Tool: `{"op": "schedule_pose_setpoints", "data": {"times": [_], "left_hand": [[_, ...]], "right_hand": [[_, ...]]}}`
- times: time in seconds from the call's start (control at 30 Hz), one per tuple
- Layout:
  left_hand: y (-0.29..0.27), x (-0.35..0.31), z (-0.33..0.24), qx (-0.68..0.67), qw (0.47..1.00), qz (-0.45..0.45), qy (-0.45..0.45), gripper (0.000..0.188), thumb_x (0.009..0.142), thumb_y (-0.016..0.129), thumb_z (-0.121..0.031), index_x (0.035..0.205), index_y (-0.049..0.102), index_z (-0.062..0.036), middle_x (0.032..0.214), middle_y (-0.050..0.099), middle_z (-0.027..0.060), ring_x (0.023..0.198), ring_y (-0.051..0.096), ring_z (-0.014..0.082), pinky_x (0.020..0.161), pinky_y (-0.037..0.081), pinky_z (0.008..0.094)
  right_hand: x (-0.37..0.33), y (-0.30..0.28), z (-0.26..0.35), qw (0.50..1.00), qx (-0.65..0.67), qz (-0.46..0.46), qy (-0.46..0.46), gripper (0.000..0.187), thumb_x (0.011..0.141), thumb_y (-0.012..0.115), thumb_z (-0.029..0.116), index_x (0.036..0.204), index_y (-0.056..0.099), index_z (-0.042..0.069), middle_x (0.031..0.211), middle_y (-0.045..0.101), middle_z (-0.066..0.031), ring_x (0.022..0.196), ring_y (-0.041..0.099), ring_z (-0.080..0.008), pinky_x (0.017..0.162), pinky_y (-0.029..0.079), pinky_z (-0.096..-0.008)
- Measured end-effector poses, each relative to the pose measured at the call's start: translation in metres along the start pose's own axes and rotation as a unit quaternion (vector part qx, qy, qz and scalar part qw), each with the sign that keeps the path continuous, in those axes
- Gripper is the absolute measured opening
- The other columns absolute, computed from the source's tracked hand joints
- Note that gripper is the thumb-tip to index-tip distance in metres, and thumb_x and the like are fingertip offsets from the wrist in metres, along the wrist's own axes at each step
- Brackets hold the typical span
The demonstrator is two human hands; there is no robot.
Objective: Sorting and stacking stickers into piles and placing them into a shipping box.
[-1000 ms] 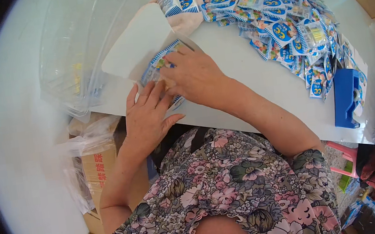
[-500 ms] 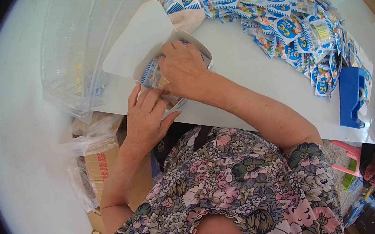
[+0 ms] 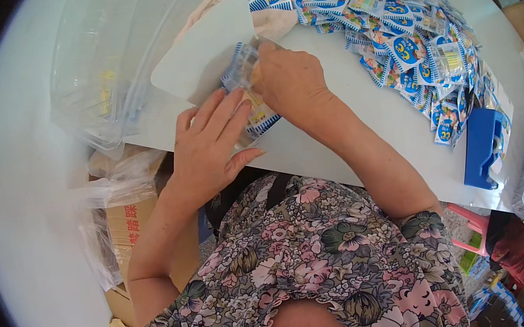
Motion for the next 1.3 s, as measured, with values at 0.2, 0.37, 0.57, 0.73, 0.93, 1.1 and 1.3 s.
{"op": "schedule_pose_setpoints", "data": {"times": [0.2, 0.37, 0.57, 0.73, 0.93, 1.1, 1.3], "left_hand": [[0.001, 0.009, 0.001, 0.040, 0.997, 0.059, 0.002, 0.065, 0.080, 0.071, -0.048, 0.126, 0.058, -0.0030, 0.127, 0.058, 0.0120, 0.122, 0.050, 0.0264, 0.094, 0.036, 0.0433], [0.001, 0.009, 0.003, 0.040, 0.986, 0.159, -0.029, 0.068, 0.075, 0.074, -0.048, 0.123, 0.059, -0.0020, 0.120, 0.060, 0.0106, 0.118, 0.052, 0.0257, 0.094, 0.036, 0.0422], [-0.001, 0.007, 0.000, 0.024, 0.995, 0.097, 0.018, 0.069, 0.075, 0.071, -0.051, 0.123, 0.057, -0.0028, 0.111, 0.058, 0.0121, 0.110, 0.055, 0.0276, 0.092, 0.039, 0.0416], [0.002, 0.004, -0.006, 0.048, 0.991, 0.126, -0.017, 0.071, 0.076, 0.072, -0.052, 0.121, 0.058, 0.0018, 0.119, 0.059, 0.0133, 0.112, 0.057, 0.0301, 0.096, 0.041, 0.0430], [0.006, -0.001, -0.002, 0.093, 0.992, 0.088, 0.019, 0.071, 0.071, 0.076, -0.051, 0.113, 0.064, 0.0053, 0.123, 0.062, 0.0170, 0.110, 0.059, 0.0289, 0.094, 0.043, 0.0404], [0.014, -0.004, 0.016, 0.109, 0.986, 0.126, 0.024, 0.069, 0.070, 0.079, -0.043, 0.119, 0.062, 0.0025, 0.127, 0.061, 0.0183, 0.117, 0.058, 0.0300, 0.095, 0.044, 0.0438], [0.005, 0.011, 0.033, 0.086, 0.989, 0.120, 0.025, 0.058, 0.074, 0.080, -0.029, 0.121, 0.061, -0.0016, 0.135, 0.059, 0.0146, 0.124, 0.055, 0.0308, 0.094, 0.044, 0.0460]], "right_hand": [[-0.019, -0.011, 0.008, 0.979, -0.044, -0.143, -0.140, 0.056, 0.072, 0.076, 0.011, 0.124, 0.056, 0.004, 0.113, 0.063, -0.0118, 0.106, 0.060, -0.0315, 0.075, 0.053, -0.0406], [-0.019, -0.005, 0.008, 0.977, -0.119, -0.046, -0.170, 0.037, 0.070, 0.073, 0.007, 0.106, 0.066, 0.003, 0.117, 0.062, -0.0111, 0.112, 0.056, -0.0310, 0.086, 0.050, -0.0414], [-0.002, 0.007, 0.004, 0.950, 0.039, 0.000, -0.310, 0.022, 0.073, 0.070, 0.005, 0.094, 0.068, 0.003, 0.109, 0.062, -0.0074, 0.105, 0.058, -0.0291, 0.088, 0.051, -0.0412], [-0.011, 0.014, 0.008, 0.961, -0.035, -0.040, -0.270, 0.022, 0.075, 0.068, 0.005, 0.097, 0.066, 0.004, 0.103, 0.061, -0.0069, 0.102, 0.060, -0.0282, 0.084, 0.053, -0.0383], [-0.015, 0.010, 0.009, 0.959, -0.186, -0.038, -0.211, 0.014, 0.074, 0.067, 0.009, 0.087, 0.070, 0.006, 0.095, 0.064, -0.0121, 0.097, 0.062, -0.0259, 0.074, 0.052, -0.0344], [-0.009, 0.016, 0.010, 0.959, -0.093, -0.067, -0.260, 0.014, 0.072, 0.067, 0.009, 0.085, 0.070, 0.007, 0.082, 0.063, -0.0095, 0.084, 0.063, -0.0265, 0.068, 0.050, -0.0398], [-0.028, 0.011, -0.062, 0.926, 0.098, -0.223, -0.288, 0.018, 0.076, 0.072, 0.019, 0.090, 0.067, 0.009, 0.092, 0.065, -0.0111, 0.085, 0.063, -0.0312, 0.073, 0.050, -0.0420]]}}
Point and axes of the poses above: each hand's wrist, its own x-axis towards the middle knuckle, its own y-axis out of the palm, z = x × y, the point moved 2 cm from there along x, towards the middle knuckle
